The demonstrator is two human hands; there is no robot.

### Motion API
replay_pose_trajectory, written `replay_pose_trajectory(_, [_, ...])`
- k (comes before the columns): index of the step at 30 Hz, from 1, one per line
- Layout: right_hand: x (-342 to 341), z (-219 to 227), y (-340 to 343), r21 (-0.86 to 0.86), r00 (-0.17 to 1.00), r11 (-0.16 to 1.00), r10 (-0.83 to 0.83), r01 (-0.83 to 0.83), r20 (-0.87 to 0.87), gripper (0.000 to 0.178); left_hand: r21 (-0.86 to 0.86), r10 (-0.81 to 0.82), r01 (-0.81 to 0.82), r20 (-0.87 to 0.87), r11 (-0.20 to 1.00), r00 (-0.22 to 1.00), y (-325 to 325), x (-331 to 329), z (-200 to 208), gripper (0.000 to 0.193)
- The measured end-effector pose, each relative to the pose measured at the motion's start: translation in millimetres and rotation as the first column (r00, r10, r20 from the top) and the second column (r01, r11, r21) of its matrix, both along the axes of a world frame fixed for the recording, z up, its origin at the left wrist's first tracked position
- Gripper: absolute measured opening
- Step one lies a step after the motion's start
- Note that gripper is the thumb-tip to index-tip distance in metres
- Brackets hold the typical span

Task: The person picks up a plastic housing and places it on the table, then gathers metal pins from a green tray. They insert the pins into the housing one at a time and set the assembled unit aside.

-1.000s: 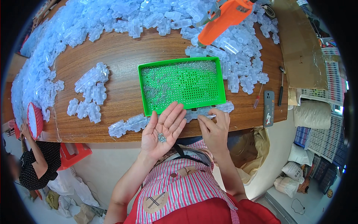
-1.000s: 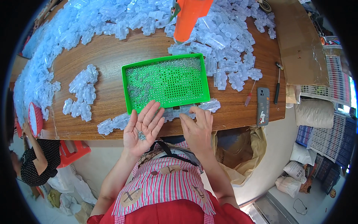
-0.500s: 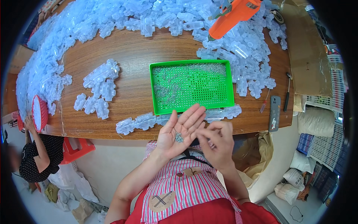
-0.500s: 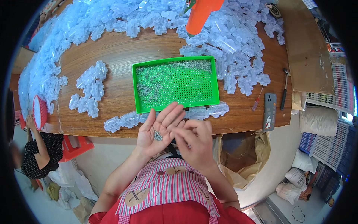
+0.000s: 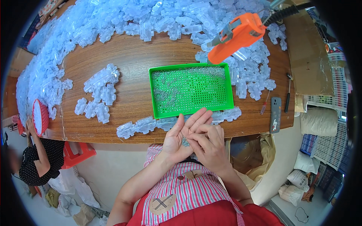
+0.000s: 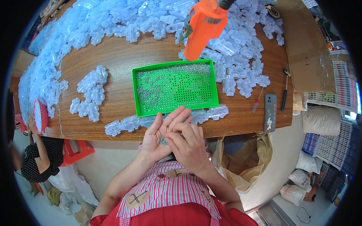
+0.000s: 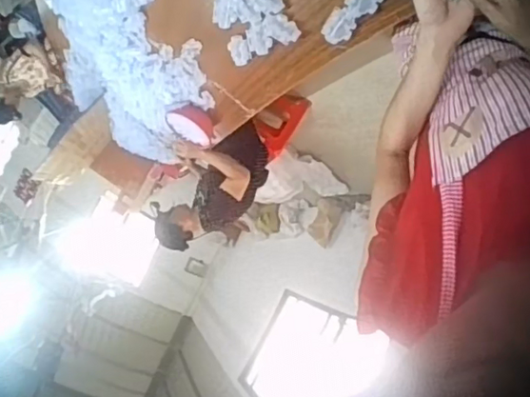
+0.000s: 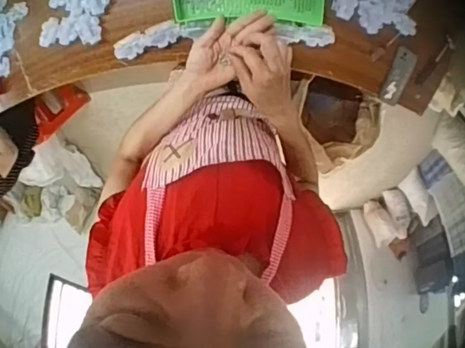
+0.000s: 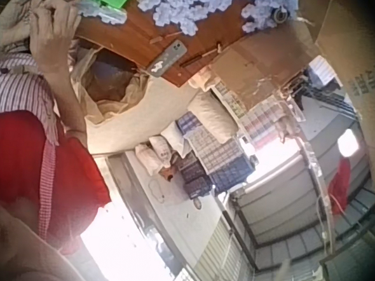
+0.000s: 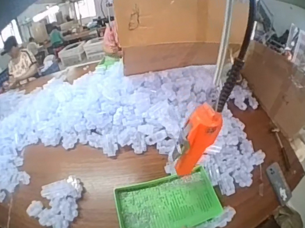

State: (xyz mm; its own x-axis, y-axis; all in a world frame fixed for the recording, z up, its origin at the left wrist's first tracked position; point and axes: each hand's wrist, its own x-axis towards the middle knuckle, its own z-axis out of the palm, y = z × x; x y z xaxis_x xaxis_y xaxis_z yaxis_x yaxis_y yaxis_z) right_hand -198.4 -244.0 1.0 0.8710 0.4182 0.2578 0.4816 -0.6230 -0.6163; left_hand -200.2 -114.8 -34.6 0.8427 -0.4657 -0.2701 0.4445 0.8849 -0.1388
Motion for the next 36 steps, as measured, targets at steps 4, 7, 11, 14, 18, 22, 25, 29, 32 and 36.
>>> replay_pose_trajectory(4, [-0.8,-1.2,-0.2,-0.005,0.999,1.0,0.001,-0.001,-0.042,0.017,-0.025,0.017,-0.017,-0.017,1.0,1.0,-0.8,0.3,-0.3,0.065])
replay_pose_trajectory(7, [-1.4,-4.2,-0.2,0.002,0.998,1.0,-0.006,0.006,-0.06,0.015,-0.052,0.029,-0.03,-0.023,0.998,0.999,-0.6,1.3,-2.1,0.065])
replay_pose_trajectory(11, [-2.1,-9.9,-2.0,0.069,0.998,0.997,-0.03,0.035,-0.062,0.015,-0.051,0.021,-0.022,-0.016,0.998,1.0,1.4,3.7,-1.2,0.065])
replay_pose_trajectory(14, [-1.1,-7.6,-3.7,0.092,0.996,0.994,-0.06,0.067,-0.07,0.015,-0.074,0.012,-0.013,-0.014,0.997,1.0,2.5,4.4,-2.9,0.064])
replay_pose_trajectory(18, [0.7,-8.6,-10.0,0.115,0.992,0.989,-0.079,0.09,-0.097,0.016,-0.14,0.018,-0.022,-0.031,0.99,0.999,3.5,4.6,-4.7,0.064])
replay_pose_trajectory(22, [1.6,-13.5,-17.2,0.253,0.968,0.947,-0.147,0.197,-0.202,0.014,-0.13,0.045,-0.051,-0.047,0.99,0.998,6.6,8.3,-0.4,0.062])
replay_pose_trajectory(25, [9.3,-22.4,-27.9,0.248,0.955,0.934,-0.207,0.257,-0.211,0.013,-0.126,0.139,-0.141,-0.03,0.982,0.99,22.6,10.1,-1.3,0.062])
replay_pose_trajectory(29, [15.7,-39.6,-35.1,0.039,0.957,0.96,-0.273,0.278,-0.097,0.017,-0.144,0.268,-0.261,0.031,0.954,0.963,53.1,10.7,-2.8,0.061])
replay_pose_trajectory(32, [14.9,-48.8,-32.0,-0.023,0.977,0.977,-0.211,0.211,0.01,0.019,-0.09,0.292,-0.283,0.105,0.955,0.951,69.5,8.0,-5.6,0.059])
replay_pose_trajectory(36, [15.3,-60.2,-29.7,-0.07,0.974,0.976,-0.197,0.206,0.115,0.02,-0.099,0.312,-0.303,0.09,0.948,0.946,72.3,4.7,-5.9,0.059])
